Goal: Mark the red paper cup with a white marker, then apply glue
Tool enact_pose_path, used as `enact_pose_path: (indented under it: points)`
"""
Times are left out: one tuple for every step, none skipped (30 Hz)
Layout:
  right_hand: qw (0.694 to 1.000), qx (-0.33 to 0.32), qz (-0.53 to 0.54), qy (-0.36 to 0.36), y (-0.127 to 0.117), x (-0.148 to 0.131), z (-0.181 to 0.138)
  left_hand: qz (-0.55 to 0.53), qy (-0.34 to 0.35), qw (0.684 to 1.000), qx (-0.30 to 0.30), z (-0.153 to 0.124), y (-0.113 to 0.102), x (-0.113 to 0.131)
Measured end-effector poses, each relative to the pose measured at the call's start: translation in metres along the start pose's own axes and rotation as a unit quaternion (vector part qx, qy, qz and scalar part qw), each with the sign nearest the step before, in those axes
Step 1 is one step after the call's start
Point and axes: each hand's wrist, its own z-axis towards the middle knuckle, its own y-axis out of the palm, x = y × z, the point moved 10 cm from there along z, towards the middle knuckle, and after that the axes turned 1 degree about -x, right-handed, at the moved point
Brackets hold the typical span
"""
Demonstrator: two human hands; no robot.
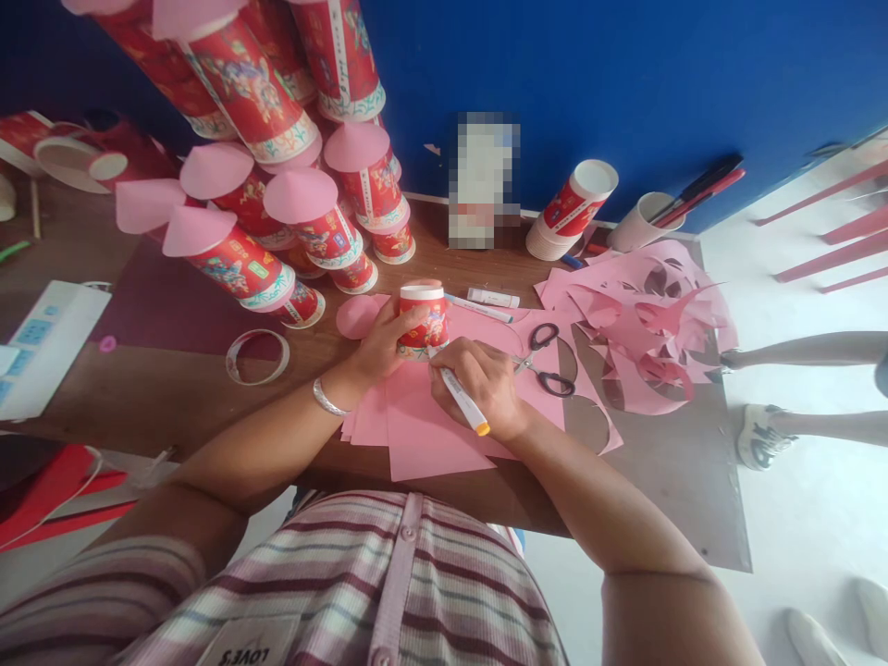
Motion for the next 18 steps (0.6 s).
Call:
enact_pose_path:
  points:
    - [1.000,0.001,0.005,-0.002,0.000,0.000,0.000,0.000,-0.004,1.000,0.004,0.000,-0.001,-0.001]
    - [1.000,0.002,0.010,-0.004,-0.001,-0.001,0.000,-0.001,-0.010,1.000,0.008,0.000,-0.002,-0.003]
    - [1.000,0.003,0.014,-0.007,-0.002,-0.001,0.000,-0.004,-0.017,1.000,0.012,0.000,-0.003,-0.005]
    - [1.000,0.003,0.018,-0.009,-0.003,-0.002,0.000,-0.007,-0.023,1.000,0.017,0.000,-0.004,-0.006]
    - [1.000,0.003,0.022,-0.012,-0.003,-0.003,0.001,-0.010,-0.026,0.999,0.022,0.000,-0.005,-0.008]
    - [1.000,0.003,0.024,-0.015,-0.004,-0.004,0.001,-0.013,-0.028,0.999,0.027,-0.001,-0.006,-0.009]
    - [1.000,0.001,0.025,-0.017,-0.004,-0.005,0.001,-0.016,-0.029,0.999,0.030,-0.001,-0.007,-0.009]
    - [1.000,-0.002,0.025,-0.019,-0.004,-0.006,0.001,-0.017,-0.029,0.999,0.033,-0.001,-0.007,-0.010]
    - [0.999,-0.005,0.025,-0.022,-0.004,-0.007,0.002,-0.017,-0.029,0.999,0.036,-0.001,-0.008,-0.011]
    - [0.999,-0.007,0.024,-0.025,-0.003,-0.008,0.002,-0.019,-0.032,0.999,0.037,-0.001,-0.008,-0.011]
    - [0.999,-0.009,0.021,-0.028,-0.003,-0.009,0.002,-0.020,-0.036,0.998,0.037,-0.001,-0.007,-0.013]
    - [0.999,-0.008,0.018,-0.031,-0.003,-0.010,0.002,-0.022,-0.039,0.998,0.038,-0.001,-0.007,-0.014]
    - [0.999,-0.007,0.014,-0.034,-0.002,-0.011,0.002,-0.024,-0.042,0.998,0.041,-0.001,-0.008,-0.015]
    - [0.999,-0.006,0.010,-0.037,-0.002,-0.011,0.001,-0.024,-0.043,0.998,0.043,0.000,-0.008,-0.015]
    - [0.999,-0.005,0.007,-0.040,-0.001,-0.012,0.001,-0.023,-0.043,0.998,0.046,0.000,-0.009,-0.016]
    - [0.999,-0.004,0.005,-0.042,-0.001,-0.012,0.001,-0.022,-0.042,0.998,0.049,0.000,-0.009,-0.016]
    - [0.999,-0.005,0.004,-0.043,0.000,-0.012,0.000,-0.022,-0.041,0.998,0.053,0.001,-0.010,-0.016]
    - [0.999,-0.006,0.003,-0.044,0.000,-0.012,0.000,-0.023,-0.041,0.997,0.055,0.001,-0.010,-0.017]
